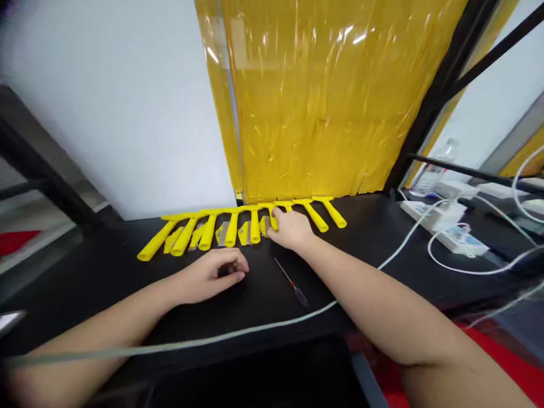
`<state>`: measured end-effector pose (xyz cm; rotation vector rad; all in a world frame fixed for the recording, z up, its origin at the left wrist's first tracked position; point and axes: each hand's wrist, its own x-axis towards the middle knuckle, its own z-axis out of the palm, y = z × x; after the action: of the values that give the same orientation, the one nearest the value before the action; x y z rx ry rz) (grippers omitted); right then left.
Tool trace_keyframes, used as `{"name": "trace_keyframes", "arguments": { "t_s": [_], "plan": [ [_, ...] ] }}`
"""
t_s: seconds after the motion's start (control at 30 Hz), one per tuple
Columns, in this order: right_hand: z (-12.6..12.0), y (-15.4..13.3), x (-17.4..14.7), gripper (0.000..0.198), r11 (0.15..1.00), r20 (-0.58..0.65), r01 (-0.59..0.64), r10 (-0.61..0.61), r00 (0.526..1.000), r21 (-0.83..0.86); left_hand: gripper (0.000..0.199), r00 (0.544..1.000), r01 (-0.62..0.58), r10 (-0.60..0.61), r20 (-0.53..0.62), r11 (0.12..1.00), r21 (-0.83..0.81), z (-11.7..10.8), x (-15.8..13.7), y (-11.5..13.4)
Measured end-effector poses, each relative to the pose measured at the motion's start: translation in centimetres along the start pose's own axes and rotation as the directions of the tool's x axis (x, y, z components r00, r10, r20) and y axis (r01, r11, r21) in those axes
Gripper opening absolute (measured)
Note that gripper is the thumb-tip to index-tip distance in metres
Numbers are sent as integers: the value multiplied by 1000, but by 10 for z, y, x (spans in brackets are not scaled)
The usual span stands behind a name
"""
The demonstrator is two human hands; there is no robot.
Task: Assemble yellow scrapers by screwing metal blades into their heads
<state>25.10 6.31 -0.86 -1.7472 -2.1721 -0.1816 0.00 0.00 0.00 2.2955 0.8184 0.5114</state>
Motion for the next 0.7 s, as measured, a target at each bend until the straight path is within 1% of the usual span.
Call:
{"name": "trace_keyframes", "arguments": {
  "t_s": [0.1,0.17,0.23,0.33,0.4,0.47,0.5,0.53,0.57,0.6,0.63,0.7],
  "plan": [
    [-3,1,2,41,994,-67,-76,81,994,73,10,1000,-16,16,3,1000,1,1,-2,3],
    [-6,2,2,37,979,-104,-115,134,986,166,10,1000,-27,27,-3,1000,-2,0,-3,4],
    [-9,4,2,30,947,-133,-139,184,974,289,10,999,-38,38,-19,999,-8,0,-3,5],
    [-12,8,0,23,867,-180,-126,239,954,482,9,998,-27,25,-64,999,-35,-1,-3,3],
    [-15,10,-3,23,803,-232,-53,233,944,593,10,996,10,-20,-92,994,-107,0,-2,0],
    [-18,11,-8,23,750,-323,95,163,932,655,15,991,47,-79,-111,963,-264,2,0,-3],
    [-19,11,-10,23,734,-383,195,96,919,651,22,987,54,-106,-124,929,-366,3,1,-4],
    [-21,10,-13,23,724,-447,303,8,894,619,31,982,51,-131,-138,881,-470,4,2,-5],
    [-23,8,-16,22,715,-505,414,-99,857,563,41,975,41,-155,-156,824,-565,5,3,-5],
    [-24,6,-19,21,698,-545,519,-217,810,494,48,968,25,-180,-175,763,-646,5,4,-4],
    [-25,4,-21,20,668,-563,610,-332,757,426,51,959,10,-207,-192,705,-709,6,4,-3],
    [-27,-2,-24,20,588,-541,734,-515,664,341,45,941,-7,-265,-212,609,-793,7,5,0]
  ]
}}
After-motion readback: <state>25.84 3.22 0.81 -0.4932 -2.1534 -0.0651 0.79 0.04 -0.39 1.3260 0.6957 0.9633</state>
